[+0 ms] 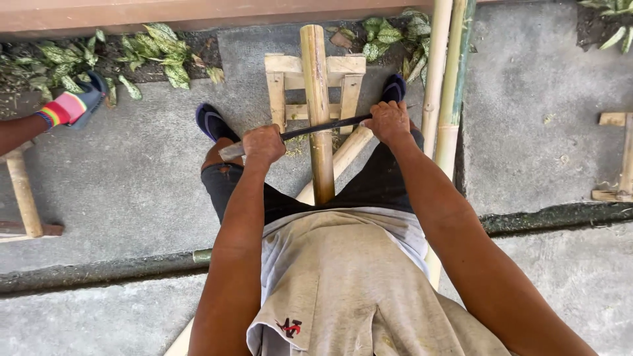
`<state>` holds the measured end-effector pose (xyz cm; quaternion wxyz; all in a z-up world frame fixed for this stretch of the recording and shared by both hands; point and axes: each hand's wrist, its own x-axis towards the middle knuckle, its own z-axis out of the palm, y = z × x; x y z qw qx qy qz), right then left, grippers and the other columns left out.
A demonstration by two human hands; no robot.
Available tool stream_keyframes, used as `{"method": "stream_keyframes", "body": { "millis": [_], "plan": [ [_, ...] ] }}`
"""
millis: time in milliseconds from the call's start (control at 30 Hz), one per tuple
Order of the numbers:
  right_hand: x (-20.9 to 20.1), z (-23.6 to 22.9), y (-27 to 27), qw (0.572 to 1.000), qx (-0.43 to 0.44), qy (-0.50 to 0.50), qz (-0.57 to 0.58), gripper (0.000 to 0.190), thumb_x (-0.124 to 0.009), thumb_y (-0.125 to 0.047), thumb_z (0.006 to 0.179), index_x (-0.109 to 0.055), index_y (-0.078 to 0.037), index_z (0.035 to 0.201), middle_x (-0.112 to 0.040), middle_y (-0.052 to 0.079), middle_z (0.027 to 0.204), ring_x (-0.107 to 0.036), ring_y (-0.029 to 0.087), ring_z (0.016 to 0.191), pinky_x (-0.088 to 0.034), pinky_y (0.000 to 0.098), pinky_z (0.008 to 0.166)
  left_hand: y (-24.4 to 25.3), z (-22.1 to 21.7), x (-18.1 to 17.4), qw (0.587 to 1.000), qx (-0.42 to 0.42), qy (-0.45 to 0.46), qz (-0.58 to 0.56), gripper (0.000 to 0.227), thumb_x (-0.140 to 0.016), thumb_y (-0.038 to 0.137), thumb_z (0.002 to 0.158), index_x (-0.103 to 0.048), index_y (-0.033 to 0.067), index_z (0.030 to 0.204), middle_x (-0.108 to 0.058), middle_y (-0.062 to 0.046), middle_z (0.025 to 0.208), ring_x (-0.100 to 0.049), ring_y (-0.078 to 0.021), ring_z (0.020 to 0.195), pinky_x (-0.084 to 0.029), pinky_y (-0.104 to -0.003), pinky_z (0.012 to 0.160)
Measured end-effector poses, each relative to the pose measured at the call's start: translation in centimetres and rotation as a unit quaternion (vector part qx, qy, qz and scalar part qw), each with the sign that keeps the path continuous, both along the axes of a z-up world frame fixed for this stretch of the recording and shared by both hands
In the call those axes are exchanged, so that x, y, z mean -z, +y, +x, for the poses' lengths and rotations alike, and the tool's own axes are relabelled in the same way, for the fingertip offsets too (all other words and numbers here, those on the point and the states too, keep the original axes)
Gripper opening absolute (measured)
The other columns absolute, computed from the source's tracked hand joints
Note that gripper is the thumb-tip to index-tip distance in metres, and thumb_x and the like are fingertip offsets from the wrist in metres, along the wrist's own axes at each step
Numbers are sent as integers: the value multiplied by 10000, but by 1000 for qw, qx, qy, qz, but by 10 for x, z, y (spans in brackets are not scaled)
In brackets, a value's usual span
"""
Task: The recorder is using a machete to scrape and shave the outer bark off a bamboo pole while sitting.
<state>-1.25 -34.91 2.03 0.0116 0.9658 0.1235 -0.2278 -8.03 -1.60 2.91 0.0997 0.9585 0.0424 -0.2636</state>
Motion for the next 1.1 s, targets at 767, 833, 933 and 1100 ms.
{"method": "stream_keyframes", "body": {
  "millis": [767,833,933,1100],
  "plan": [
    [1,10,-16,977,-82,-158,114,508,-725,-559,856,-745,-106,1086,-681,74,1044,-584,271,1062,-363,431,992,14,32,19,996,36,-18,-85,242,-693,174,746,-747,95,969,-747,-149,879,-731,-328,852,-557,-478,792],
    [-14,31,-4,986,-64,-118,97,502,-723,-569,858,-749,-112,1063,-679,75,1032,-583,273,1056,-363,436,977,17,46,20,995,30,-17,-89,233,-695,183,754,-749,99,964,-748,-141,880,-731,-326,849,-559,-476,798],
    [-21,66,7,994,-41,-71,78,511,-705,-591,866,-754,-118,1055,-674,77,1009,-575,276,1052,-362,440,957,23,76,15,996,20,7,-85,242,-697,218,790,-741,108,1001,-748,-134,857,-740,-305,819,-567,-462,799],
    [-6,135,22,997,-55,-44,44,594,-643,-673,955,-748,-99,1066,-657,98,990,-558,278,1036,-358,433,954,41,137,18,998,28,-7,-63,257,-720,315,852,-742,115,1012,-740,-137,847,-734,-298,798,-567,-467,772]
  ]
}}
